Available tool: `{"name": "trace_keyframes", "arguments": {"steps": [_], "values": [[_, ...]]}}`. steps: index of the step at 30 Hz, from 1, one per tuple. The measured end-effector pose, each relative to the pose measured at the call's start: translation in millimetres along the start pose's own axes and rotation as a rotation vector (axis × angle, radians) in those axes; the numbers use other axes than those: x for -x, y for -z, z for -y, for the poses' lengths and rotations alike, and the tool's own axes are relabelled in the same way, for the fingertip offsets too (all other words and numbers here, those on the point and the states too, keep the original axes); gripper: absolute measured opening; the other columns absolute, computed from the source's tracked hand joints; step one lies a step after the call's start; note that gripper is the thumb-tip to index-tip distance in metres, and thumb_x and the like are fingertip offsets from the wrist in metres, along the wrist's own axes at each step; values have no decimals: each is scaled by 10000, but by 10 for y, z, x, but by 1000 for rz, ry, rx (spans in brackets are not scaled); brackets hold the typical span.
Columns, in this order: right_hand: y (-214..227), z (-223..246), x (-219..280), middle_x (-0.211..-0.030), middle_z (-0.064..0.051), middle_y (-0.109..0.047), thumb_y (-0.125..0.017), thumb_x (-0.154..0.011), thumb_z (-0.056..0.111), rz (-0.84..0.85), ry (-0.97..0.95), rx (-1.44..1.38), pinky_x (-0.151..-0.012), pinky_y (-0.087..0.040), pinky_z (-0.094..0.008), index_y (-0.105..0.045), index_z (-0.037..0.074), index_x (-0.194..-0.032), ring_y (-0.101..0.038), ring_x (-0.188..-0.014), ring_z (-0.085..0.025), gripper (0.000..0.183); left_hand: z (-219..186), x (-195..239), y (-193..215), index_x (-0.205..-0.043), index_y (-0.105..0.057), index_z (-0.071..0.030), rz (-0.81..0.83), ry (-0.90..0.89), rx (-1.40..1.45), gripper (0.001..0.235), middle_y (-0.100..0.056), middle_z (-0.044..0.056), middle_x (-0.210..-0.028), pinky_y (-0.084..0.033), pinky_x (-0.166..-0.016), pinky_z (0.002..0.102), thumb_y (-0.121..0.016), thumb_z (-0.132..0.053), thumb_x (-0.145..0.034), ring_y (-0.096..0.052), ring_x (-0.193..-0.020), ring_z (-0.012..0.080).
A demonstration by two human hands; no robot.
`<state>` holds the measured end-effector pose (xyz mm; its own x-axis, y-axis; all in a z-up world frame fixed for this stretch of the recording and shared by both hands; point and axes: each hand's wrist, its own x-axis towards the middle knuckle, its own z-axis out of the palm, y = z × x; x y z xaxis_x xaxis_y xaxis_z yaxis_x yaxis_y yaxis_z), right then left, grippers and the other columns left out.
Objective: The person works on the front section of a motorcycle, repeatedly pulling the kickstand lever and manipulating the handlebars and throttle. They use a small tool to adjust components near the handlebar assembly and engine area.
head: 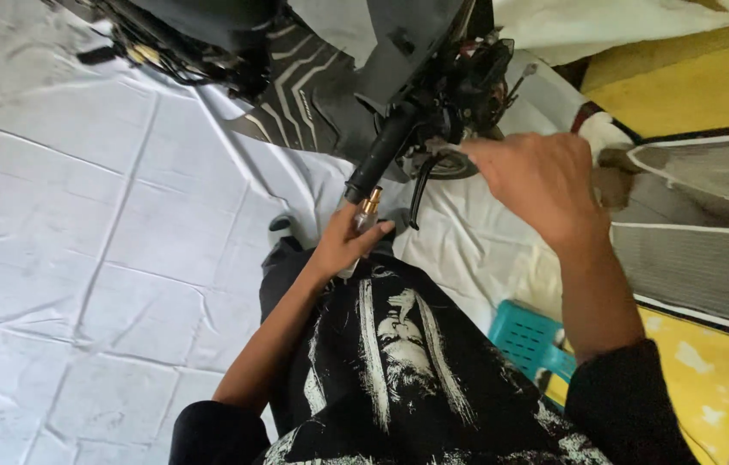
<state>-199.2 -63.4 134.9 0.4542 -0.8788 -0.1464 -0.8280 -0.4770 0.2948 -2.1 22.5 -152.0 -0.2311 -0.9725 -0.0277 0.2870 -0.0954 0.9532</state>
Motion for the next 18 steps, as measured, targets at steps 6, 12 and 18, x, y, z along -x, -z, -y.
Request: {"name": "trace_keyframes", "arguments": {"steps": [6, 12, 18], "values": [[173, 340, -53, -612, -46, -656, -521, -964, 268, 176, 214, 70, -532, -493, -493, -626, 234, -765, -691, -581, -352, 227, -75, 143, -2, -1329, -603, -32, -124, -287, -147, 490, -734, 198, -943, -576, -723, 444, -793, -156, -895, -733, -816, 326], [222, 444, -43, -643, -50, -671, -559, -976, 245, 168, 273, 258, -524, -494, -438, -693, 272, -810, -683, -548, -271, 215, -220, 191, 24, -1233, -605, -46, -162, -393, -243, 358, -658, 223, -909, -554, -723, 530, -716, -157, -911, -681, -826, 477], [373, 604, -108, -583, -107, -614, -596, -1109, 332, 24, 128, 259, -488, -484, -403, -604, 146, -684, -643, -502, -326, 463, -474, 291, -31, -1170, -674, -170, -215, -476, -474, 226, -591, 6, -830, -587, -623, 355, -670, -183, -945, -664, -671, 260]]}}
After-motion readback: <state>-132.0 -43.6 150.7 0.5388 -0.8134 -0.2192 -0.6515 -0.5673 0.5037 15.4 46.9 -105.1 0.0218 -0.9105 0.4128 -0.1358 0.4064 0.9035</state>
